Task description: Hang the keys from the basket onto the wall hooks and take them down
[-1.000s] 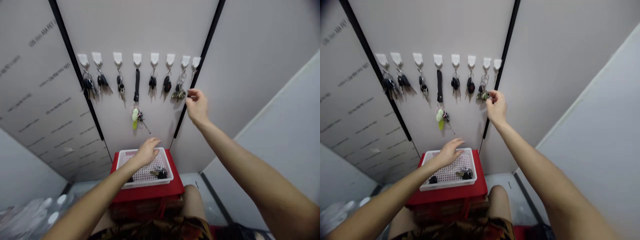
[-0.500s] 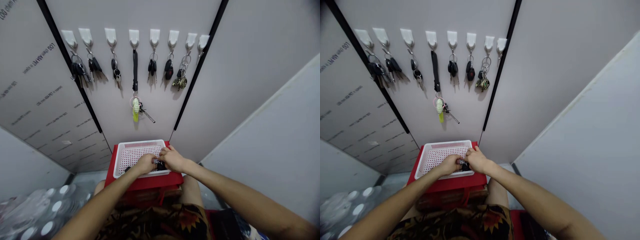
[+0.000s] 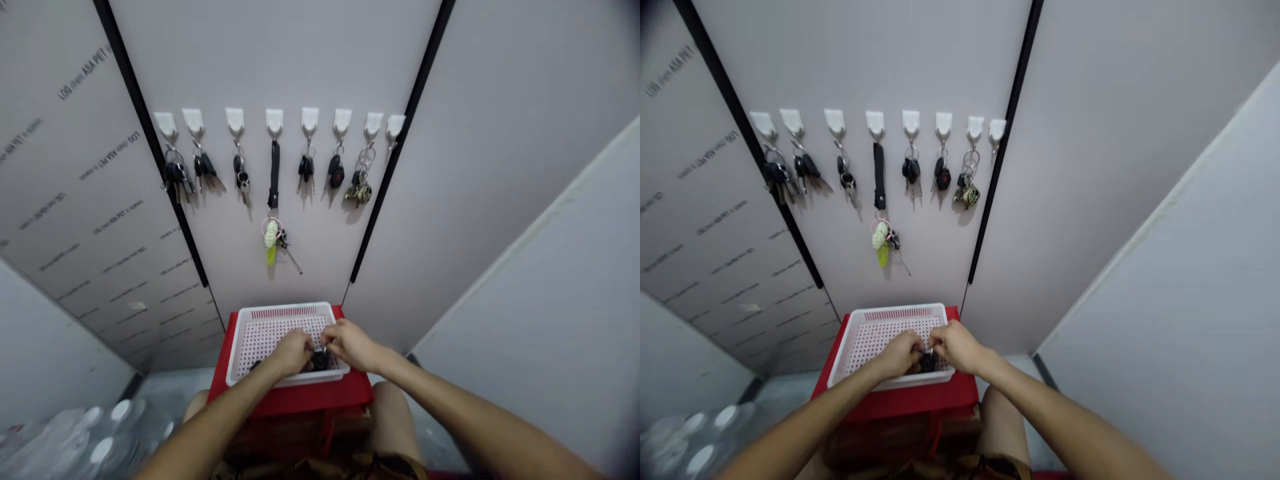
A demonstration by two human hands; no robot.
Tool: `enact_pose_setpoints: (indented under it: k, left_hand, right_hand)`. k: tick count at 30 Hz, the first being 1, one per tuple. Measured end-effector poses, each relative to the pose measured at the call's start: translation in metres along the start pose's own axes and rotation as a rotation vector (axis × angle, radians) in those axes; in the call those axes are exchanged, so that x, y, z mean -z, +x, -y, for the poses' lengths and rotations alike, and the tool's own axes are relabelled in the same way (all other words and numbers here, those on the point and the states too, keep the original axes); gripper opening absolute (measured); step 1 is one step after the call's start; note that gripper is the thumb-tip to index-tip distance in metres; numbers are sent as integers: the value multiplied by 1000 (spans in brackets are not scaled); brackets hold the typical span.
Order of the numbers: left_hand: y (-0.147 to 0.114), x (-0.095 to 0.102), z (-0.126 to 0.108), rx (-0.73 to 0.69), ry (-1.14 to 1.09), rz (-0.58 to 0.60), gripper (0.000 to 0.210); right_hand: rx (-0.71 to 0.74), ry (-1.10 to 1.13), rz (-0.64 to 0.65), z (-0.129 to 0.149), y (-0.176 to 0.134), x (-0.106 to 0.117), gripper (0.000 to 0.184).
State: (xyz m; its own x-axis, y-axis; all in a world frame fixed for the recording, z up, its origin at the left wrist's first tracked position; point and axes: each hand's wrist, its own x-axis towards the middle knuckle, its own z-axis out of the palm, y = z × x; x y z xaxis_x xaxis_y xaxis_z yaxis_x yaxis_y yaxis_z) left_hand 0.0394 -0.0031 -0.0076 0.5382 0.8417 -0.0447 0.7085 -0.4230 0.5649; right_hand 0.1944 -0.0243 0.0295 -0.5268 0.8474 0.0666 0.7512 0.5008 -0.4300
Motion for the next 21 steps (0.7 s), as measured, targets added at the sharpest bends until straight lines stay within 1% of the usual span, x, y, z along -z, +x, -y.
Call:
enact_pose_setpoints:
  k: [2, 5, 6, 9, 11, 13, 16, 18, 20, 21]
  left_hand:
    - [2, 8, -3, 6, -79, 20, 16]
    - [7, 33, -18, -20, -231, 26, 18]
    - [9, 43, -27, -50, -267, 11, 18]
    - [13, 74, -54, -134, -328, -54, 16]
    - [18, 90, -70, -160, -421, -120, 15]
    - [24, 103, -80, -173, -594, -201, 17]
    - [32, 111, -83, -168, -807, -281, 24]
    - [34, 111, -80, -153, -844, -286, 23]
    - [32, 109, -75, -138, -854, -285, 21]
    - [31, 107, -73, -131, -857, -286, 20]
  right_hand:
    - [4, 52, -43, 4, -3, 6, 21]
    - [4, 205, -172, 12, -4, 14, 29]
    - [-5, 263, -209, 15, -4, 16, 28]
    - [-50, 428, -287, 20, 1, 23, 13]
    - [-77, 528, -364, 22, 5, 34, 16]
    - [-90, 618, -476, 24, 11, 58, 21]
    - [-123, 714, -707, 26, 20, 115, 25]
    - [-127, 755, -853, 26, 29, 156, 27]
    - [-122, 780, -944, 24, 38, 191, 28]
    - [-117, 793, -978, 22, 44, 205, 27]
